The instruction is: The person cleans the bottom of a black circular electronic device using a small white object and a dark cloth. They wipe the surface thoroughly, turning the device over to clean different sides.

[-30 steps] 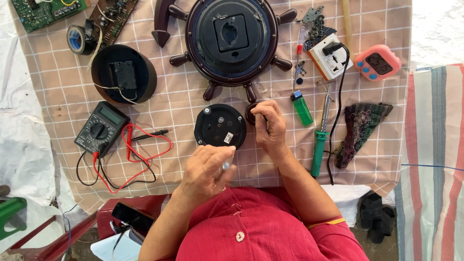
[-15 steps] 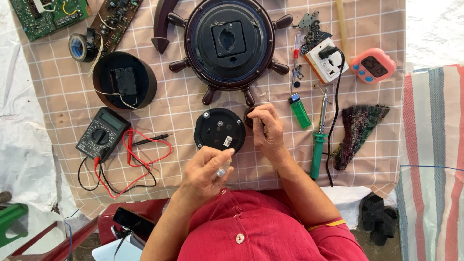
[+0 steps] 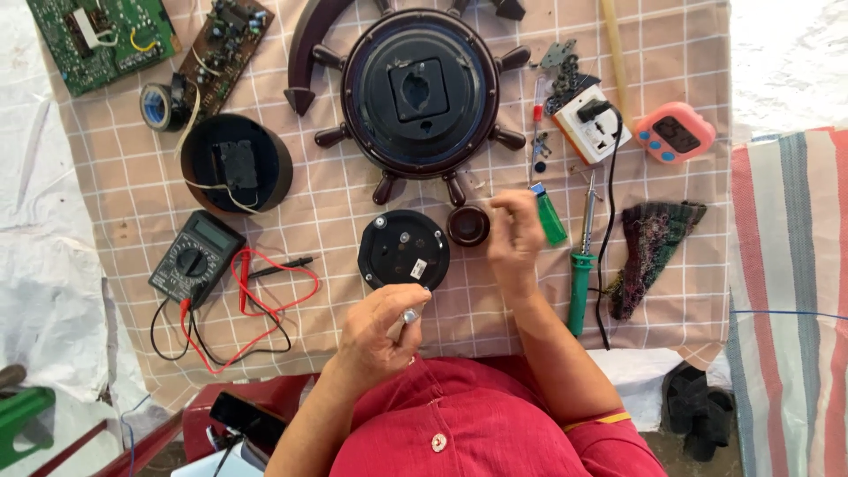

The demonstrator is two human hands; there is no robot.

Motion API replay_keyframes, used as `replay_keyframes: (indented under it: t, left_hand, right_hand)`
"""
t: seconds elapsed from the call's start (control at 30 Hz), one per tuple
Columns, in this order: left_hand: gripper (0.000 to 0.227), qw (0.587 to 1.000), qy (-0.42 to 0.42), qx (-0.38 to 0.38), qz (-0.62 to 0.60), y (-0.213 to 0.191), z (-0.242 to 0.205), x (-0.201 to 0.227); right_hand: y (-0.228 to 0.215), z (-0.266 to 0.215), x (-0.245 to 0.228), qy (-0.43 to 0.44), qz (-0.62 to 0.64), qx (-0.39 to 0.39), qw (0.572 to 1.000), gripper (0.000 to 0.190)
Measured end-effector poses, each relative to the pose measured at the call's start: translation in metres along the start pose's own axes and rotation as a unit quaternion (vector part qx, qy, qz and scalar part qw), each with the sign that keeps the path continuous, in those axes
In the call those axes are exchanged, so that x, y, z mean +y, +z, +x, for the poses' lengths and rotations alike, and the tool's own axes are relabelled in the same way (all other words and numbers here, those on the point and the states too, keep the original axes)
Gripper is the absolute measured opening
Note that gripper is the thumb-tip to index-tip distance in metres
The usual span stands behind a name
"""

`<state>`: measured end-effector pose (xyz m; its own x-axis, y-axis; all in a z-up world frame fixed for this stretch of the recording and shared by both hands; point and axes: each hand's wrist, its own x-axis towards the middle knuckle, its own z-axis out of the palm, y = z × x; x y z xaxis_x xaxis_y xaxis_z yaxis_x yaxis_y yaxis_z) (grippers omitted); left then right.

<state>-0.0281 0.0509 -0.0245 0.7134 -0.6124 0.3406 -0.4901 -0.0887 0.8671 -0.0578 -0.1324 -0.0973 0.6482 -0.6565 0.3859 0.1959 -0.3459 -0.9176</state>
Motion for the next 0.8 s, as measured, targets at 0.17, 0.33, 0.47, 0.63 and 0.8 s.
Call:
replay_keyframes:
  t: [0.17,0.33,0.47,0.63,0.8]
  left_hand:
    - [0.018,0.997,0.016,-0.069,0.031,-0.003,0.004,0.005]
    - [0.023,0.998,0.021,-0.029,0.054,-0.001,0.002,0.002]
    - [0.027,0.998,-0.013,-0.038,0.043,-0.005,0.007,0.010]
    - [0.032,0.995,-0.031,-0.084,0.054,-0.003,0.004,0.008]
    - [0.032,0.995,0.029,-0.073,0.058,0.000,0.008,0.009]
  right_hand:
    - [0.006,-0.009,0.005,-0.034,-0.233,-0.210,0.949,0.024]
    - [0.007,-0.009,-0.001,-0.047,-0.281,-0.223,0.932,0.029]
    - [0.009,-0.008,-0.004,-0.054,-0.288,-0.209,0.933,0.028]
    - [0.011,-0.008,-0.002,-0.049,-0.288,-0.207,0.934,0.027]
    - [0.011,-0.010,0.000,-0.049,-0.295,-0.200,0.933,0.026]
